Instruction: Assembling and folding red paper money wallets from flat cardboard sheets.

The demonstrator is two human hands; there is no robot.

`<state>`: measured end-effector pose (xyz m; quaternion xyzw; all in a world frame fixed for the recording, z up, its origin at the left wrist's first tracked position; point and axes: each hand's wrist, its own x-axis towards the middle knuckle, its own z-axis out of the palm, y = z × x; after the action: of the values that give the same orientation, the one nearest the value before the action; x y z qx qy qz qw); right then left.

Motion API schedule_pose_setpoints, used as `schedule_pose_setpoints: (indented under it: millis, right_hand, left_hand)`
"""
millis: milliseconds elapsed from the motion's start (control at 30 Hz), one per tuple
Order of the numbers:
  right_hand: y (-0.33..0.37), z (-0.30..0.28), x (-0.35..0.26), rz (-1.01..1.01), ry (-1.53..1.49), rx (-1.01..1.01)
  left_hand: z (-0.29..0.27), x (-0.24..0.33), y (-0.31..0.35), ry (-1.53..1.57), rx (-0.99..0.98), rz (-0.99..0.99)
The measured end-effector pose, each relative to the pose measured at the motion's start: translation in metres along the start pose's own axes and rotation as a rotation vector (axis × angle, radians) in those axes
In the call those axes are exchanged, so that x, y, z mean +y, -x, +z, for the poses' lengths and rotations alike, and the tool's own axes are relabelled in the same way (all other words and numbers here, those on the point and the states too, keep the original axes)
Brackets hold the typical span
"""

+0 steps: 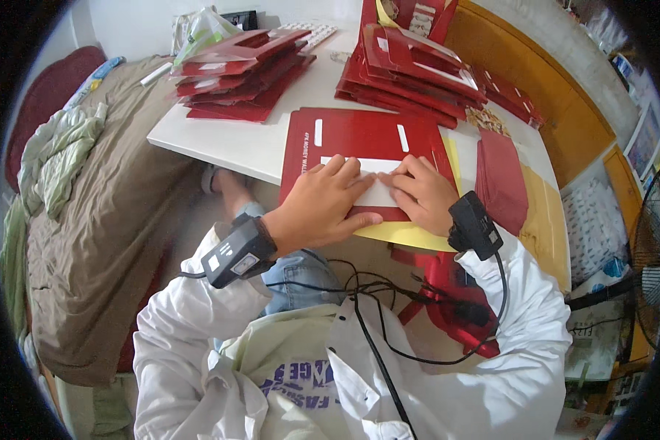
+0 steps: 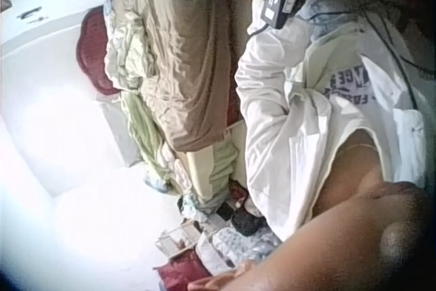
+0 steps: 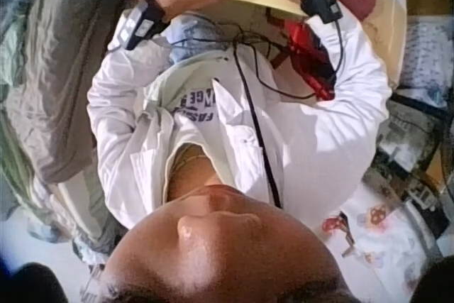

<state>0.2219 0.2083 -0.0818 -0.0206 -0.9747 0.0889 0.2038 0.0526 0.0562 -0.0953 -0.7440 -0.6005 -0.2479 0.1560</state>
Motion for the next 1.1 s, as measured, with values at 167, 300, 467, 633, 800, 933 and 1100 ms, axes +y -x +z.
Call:
schedule_pose_setpoints:
  millis: [167, 300, 467, 633, 800, 933, 1100]
  right_hand:
    - [0.001, 0.009, 0.005, -0.095, 0.126, 0.102]
    - [-0.003, -0.004, 0.0, -0.052, 0.155, 0.187]
    - [-0.009, -0.023, -0.011, -0.098, 0.165, 0.013]
    - [-0.014, -0.061, -0.022, -0.351, 0.44, 0.075]
    - [-0.007, -0.113, -0.024, -0.5, 0.677, 0.324]
    - [0.001, -0.129, -0.004, -0.427, 0.547, 0.345]
    - [-0.007, -0.127, 0.012, -0.422, 0.327, 0.331]
  left_hand:
    - [-0.004, -0.022, 0.0, -0.103, 0.086, -0.036]
    - [-0.017, -0.024, 0.0, 0.013, -0.034, -0.14]
    - [-0.026, -0.006, -0.001, -0.065, 0.012, 0.162]
    - [-0.064, -0.006, -0.011, 0.207, -0.026, 0.326]
    - [-0.102, -0.041, -0.005, 0.036, 0.014, 0.315]
    - [-0.102, -0.045, 0.011, -0.17, -0.037, 0.347]
    - [-0.085, -0.04, 0.013, -0.466, 0.17, 0.493]
